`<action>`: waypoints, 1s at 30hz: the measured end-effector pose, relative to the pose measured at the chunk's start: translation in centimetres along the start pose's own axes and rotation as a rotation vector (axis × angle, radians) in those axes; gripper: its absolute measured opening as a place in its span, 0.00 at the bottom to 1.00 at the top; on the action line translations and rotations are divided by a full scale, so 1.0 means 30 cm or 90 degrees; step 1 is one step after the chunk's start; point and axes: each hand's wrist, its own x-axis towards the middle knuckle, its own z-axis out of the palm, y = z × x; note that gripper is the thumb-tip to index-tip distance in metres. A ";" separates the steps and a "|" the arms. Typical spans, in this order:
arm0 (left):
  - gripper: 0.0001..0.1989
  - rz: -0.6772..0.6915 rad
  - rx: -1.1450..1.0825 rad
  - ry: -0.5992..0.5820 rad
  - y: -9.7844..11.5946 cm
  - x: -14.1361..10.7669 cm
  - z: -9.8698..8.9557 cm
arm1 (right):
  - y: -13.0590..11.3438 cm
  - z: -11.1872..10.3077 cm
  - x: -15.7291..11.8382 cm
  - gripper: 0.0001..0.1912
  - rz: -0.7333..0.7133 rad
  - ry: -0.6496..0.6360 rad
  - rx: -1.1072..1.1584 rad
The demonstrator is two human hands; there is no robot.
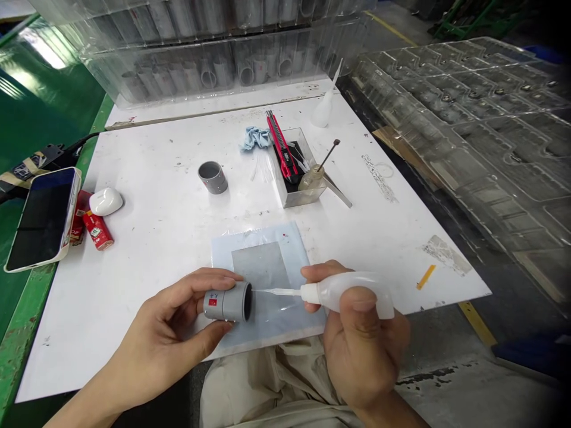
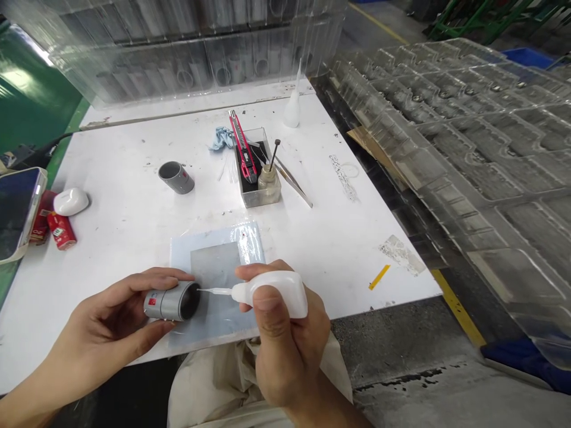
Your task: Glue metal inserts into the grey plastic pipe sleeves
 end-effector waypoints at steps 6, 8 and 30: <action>0.21 -0.027 0.012 -0.016 0.005 -0.001 -0.004 | 0.000 0.008 0.003 0.17 -0.021 0.003 -0.001; 0.21 -0.039 0.011 -0.003 0.011 -0.004 0.000 | -0.001 0.010 0.006 0.17 -0.021 0.001 -0.008; 0.18 -0.031 0.065 -0.032 -0.013 -0.011 -0.030 | 0.017 -0.010 -0.011 0.16 0.006 -0.019 -0.049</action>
